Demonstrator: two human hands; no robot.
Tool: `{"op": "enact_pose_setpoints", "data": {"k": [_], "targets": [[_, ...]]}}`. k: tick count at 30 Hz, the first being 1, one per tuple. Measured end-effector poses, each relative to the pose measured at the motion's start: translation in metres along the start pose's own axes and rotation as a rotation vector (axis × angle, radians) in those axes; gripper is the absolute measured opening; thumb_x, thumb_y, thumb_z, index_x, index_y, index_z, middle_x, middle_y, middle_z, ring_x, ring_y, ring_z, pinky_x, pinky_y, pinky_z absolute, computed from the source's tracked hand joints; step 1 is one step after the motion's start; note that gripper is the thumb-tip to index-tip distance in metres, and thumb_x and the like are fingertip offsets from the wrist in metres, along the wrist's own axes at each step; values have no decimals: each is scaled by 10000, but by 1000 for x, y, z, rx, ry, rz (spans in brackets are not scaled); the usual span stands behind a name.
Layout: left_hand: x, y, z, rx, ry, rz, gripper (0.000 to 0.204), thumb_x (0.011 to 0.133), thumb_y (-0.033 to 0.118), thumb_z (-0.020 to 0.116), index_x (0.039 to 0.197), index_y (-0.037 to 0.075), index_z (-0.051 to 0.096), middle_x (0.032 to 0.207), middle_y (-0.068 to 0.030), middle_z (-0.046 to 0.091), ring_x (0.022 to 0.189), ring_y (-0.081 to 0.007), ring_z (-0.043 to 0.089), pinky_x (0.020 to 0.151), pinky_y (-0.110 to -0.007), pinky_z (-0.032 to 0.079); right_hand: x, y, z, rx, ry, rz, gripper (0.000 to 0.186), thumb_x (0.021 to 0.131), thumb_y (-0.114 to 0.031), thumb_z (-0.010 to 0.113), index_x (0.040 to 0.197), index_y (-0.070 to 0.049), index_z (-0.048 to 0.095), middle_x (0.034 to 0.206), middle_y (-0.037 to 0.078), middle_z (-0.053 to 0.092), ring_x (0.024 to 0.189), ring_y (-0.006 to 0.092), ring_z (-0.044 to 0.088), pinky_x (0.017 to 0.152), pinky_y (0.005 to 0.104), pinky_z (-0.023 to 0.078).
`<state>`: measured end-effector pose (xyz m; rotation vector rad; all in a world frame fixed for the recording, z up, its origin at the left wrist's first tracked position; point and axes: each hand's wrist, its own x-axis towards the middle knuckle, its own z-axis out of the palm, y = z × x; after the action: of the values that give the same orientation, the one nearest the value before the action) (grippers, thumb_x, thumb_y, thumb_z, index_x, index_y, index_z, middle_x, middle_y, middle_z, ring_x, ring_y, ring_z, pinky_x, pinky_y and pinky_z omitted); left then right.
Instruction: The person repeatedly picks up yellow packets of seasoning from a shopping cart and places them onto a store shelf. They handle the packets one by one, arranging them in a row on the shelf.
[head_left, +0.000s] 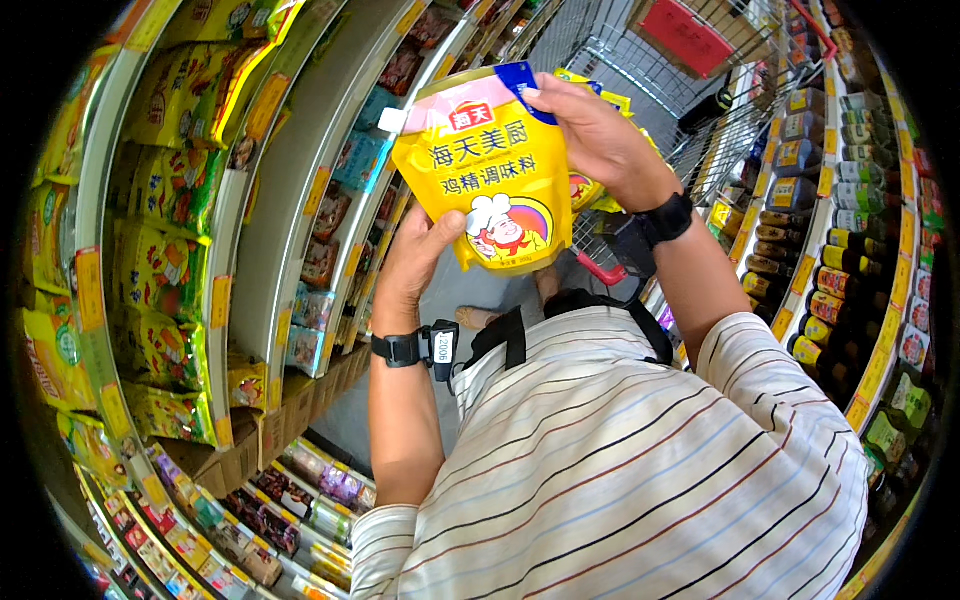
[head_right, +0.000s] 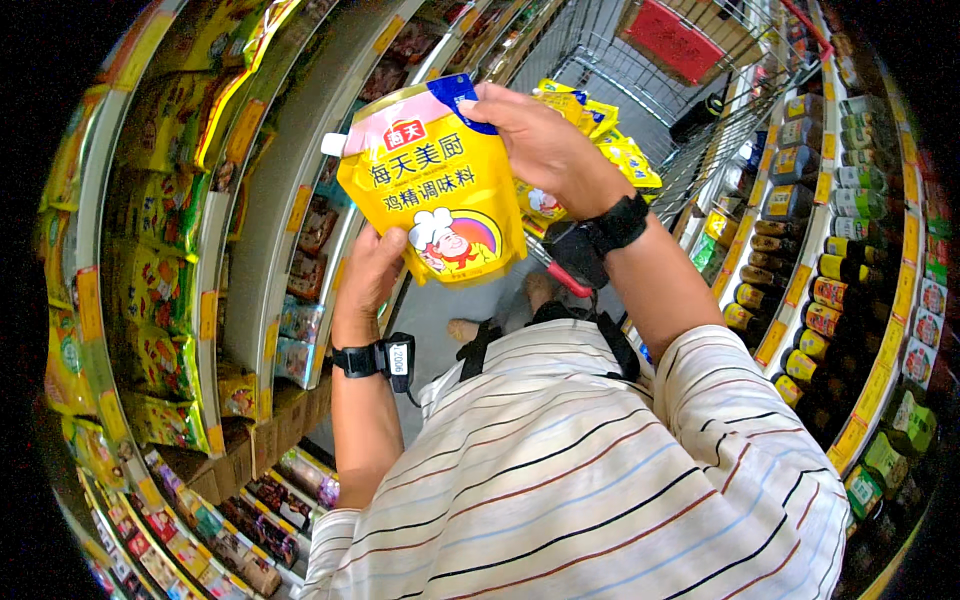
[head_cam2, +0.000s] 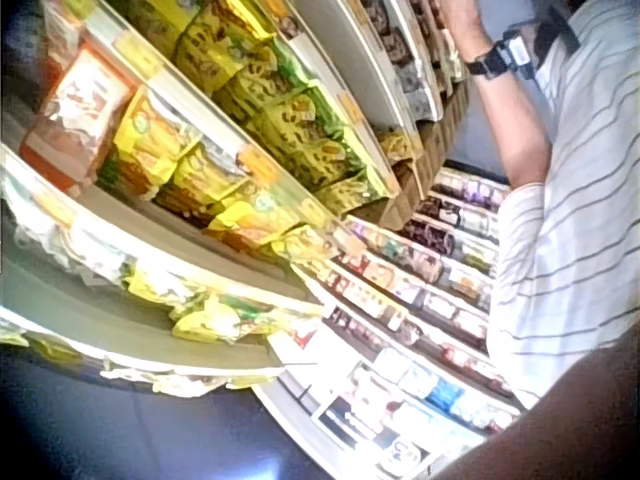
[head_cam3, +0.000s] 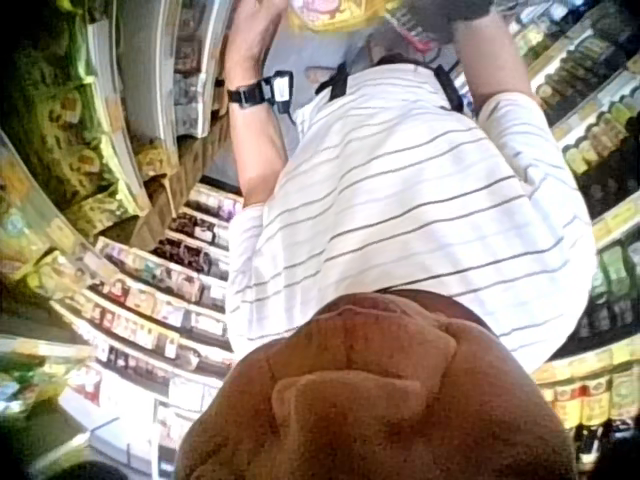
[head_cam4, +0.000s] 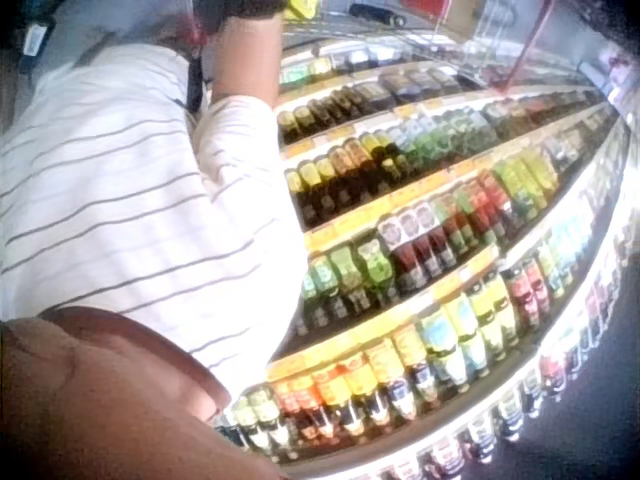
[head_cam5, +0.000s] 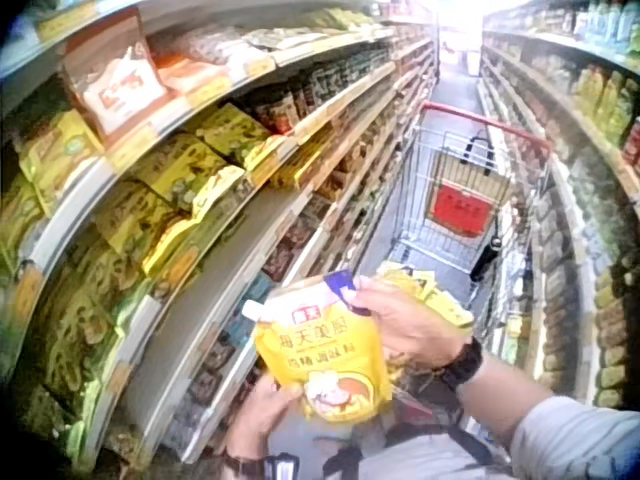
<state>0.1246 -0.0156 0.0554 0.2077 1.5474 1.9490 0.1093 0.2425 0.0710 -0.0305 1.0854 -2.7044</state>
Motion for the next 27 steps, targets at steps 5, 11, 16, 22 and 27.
{"op": "enact_pose_setpoints", "data": {"k": [5,11,16,22,27], "targets": [[-28,-23,-10,-267,207,-135,435,912,261,688,1237,-4,572,1177,-94,657,1027,-165,642,911,-306,506,23,65,-11,144,6,201,344,986,-257,551,1172,32,560,1162,137,649,1031,201,639,951,333,507],[-46,-32,-28,-264,355,-55,441,938,291,650,1237,-19,553,1172,-101,648,1014,-152,643,881,-292,520,5,114,5,60,-38,515,419,957,-211,607,1285,31,508,1227,148,627,1069,221,645,924,348,534],[-52,-40,-38,-196,433,-100,444,952,265,632,1270,-28,530,1185,-98,636,1018,-148,634,879,-283,513,8,139,2,195,-68,552,385,942,-139,622,1278,20,524,1212,140,637,1022,218,669,891,350,559],[-52,-40,-37,-204,445,-87,467,944,246,644,1291,-34,504,1210,-106,618,1036,-154,622,888,-293,507,8,146,-1,192,-59,542,436,953,-146,606,1334,16,469,1272,149,601,1091,228,636,943,366,528],[-52,-37,-33,-134,427,-108,496,898,196,702,1287,-23,487,1203,-112,617,1036,-163,620,896,-303,507,5,144,0,197,-37,497,421,967,-132,574,1347,6,457,1280,145,596,1098,234,632,961,369,516]]}}
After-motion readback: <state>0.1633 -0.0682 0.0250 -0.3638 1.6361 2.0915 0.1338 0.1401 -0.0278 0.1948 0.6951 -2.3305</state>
